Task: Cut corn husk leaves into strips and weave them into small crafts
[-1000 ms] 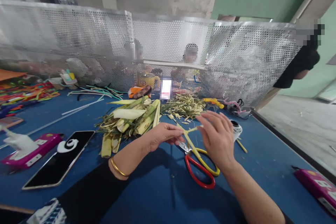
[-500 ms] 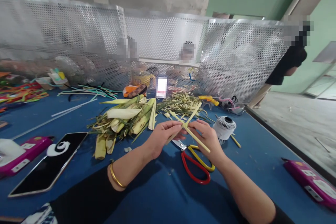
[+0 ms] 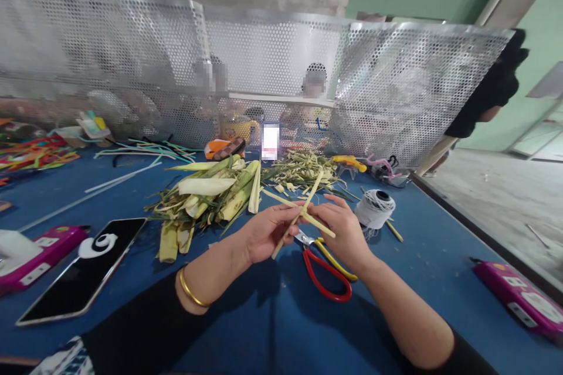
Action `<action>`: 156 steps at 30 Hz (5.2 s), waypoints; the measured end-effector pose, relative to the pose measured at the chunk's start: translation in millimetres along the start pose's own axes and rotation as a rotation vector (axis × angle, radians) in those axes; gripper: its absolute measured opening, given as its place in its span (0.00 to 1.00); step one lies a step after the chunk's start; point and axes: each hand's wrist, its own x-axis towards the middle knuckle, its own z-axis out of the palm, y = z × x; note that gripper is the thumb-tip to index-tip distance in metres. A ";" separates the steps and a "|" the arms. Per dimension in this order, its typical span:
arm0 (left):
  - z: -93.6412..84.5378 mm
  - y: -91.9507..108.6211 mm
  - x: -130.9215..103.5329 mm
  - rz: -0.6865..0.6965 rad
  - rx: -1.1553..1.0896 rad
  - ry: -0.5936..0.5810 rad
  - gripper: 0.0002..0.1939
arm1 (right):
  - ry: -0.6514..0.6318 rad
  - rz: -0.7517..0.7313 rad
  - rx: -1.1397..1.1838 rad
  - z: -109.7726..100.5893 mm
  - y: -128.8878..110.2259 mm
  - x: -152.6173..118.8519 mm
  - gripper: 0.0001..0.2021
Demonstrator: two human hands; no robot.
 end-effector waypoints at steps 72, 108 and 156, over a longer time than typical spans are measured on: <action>1.1 -14.8 4.8 0.199 0.160 0.260 0.09 | -0.050 -0.320 -0.361 5.5 -31.3 -3.3 0.11; -2.9 -14.3 10.6 0.293 0.263 0.482 0.13 | -0.023 0.102 0.046 17.8 -25.7 -13.8 0.10; 6.8 -21.2 4.0 0.214 0.406 0.303 0.07 | -0.047 0.424 0.114 7.1 -9.3 -1.9 0.09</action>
